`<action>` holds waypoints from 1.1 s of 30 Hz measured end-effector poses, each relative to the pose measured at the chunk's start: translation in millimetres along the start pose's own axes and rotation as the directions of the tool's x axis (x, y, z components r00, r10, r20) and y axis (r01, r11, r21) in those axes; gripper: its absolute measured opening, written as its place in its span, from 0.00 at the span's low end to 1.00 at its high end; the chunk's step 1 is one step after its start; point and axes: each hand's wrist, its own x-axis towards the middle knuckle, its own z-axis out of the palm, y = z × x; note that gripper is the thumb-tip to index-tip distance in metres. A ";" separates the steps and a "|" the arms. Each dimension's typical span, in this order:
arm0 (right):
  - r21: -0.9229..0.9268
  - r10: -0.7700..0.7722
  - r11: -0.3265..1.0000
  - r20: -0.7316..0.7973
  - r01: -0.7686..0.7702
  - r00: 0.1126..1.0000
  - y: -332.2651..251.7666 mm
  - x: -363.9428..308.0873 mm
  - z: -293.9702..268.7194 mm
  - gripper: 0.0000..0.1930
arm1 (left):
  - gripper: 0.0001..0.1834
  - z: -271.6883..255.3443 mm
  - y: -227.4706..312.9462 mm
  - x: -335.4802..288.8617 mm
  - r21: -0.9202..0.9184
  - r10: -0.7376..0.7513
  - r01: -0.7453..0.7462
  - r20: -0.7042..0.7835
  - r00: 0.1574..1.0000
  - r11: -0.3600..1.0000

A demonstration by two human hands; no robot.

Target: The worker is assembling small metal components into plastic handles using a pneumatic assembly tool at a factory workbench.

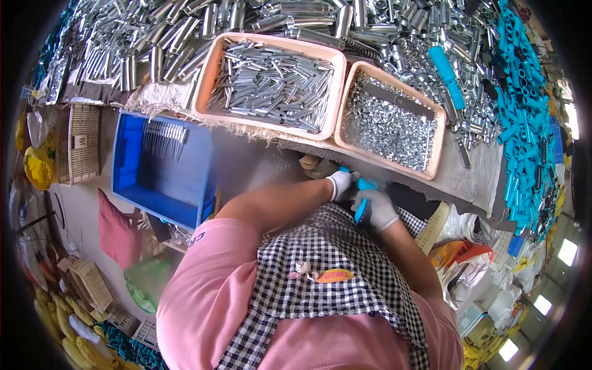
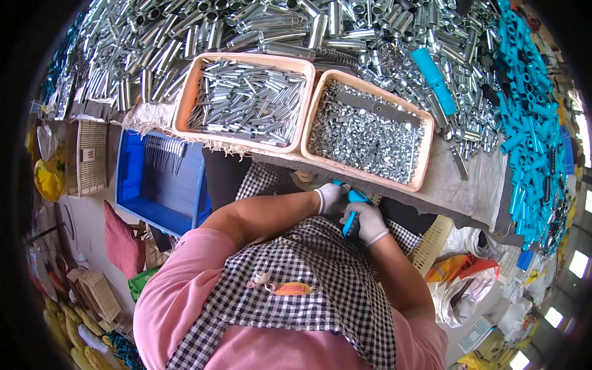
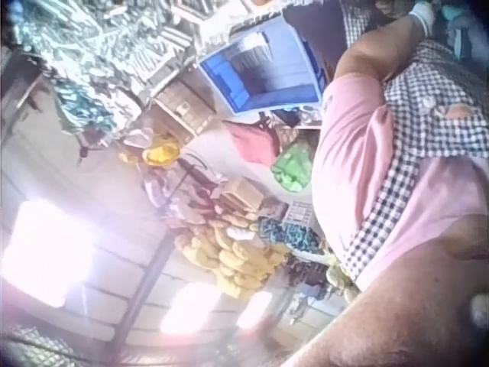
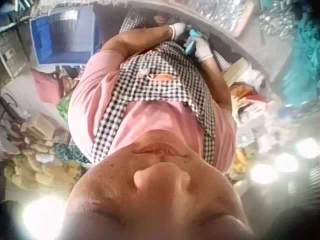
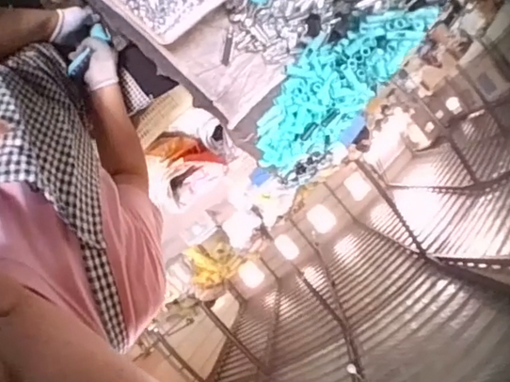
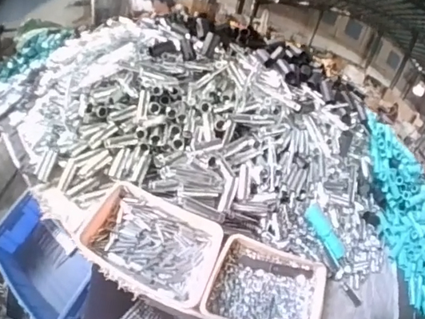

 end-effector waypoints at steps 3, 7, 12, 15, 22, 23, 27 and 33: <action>0.045 0.011 0.999 0.111 -0.016 0.994 13.7 30.5 -9.6 0.07 | 0.24 -22.8 0.9 18.7 -0.008 0.044 -0.043 0.095 0.995 0.999; 0.002 0.008 1.000 0.030 -0.008 1.000 8.1 30.2 6.9 0.07 | 0.23 -43.9 2.9 35.5 0.334 0.244 -0.281 0.151 0.958 0.899; -0.001 0.004 1.000 0.012 -0.004 1.000 14.5 22.3 -1.3 0.09 | 0.25 -80.0 -8.2 63.1 0.868 0.476 -0.477 0.364 0.801 0.138; 0.009 -0.003 1.000 -0.008 0.003 1.000 9.1 15.0 6.5 0.09 | 0.26 -102.0 -14.3 85.8 0.870 0.475 -0.425 0.493 0.729 -0.251; -0.039 -0.003 0.999 0.003 0.003 1.000 -13.1 15.5 31.9 0.07 | 0.25 -55.9 14.3 63.3 0.564 0.424 -0.403 0.100 0.900 0.721; -0.232 -0.210 0.951 -0.004 0.204 0.978 -16.7 18.8 40.7 0.11 | 0.26 -17.2 11.5 13.5 0.234 0.253 -0.191 -0.276 0.927 0.953; -0.798 -0.439 0.451 0.192 0.400 0.878 -23.0 80.7 57.0 0.21 | 0.28 32.9 35.1 -71.5 0.373 0.369 -0.221 -0.392 0.842 0.901; -0.704 -0.505 0.509 0.221 0.495 0.834 -30.8 82.6 60.1 0.22 | 0.19 50.9 38.9 -108.8 0.861 0.512 0.224 0.048 0.858 -0.456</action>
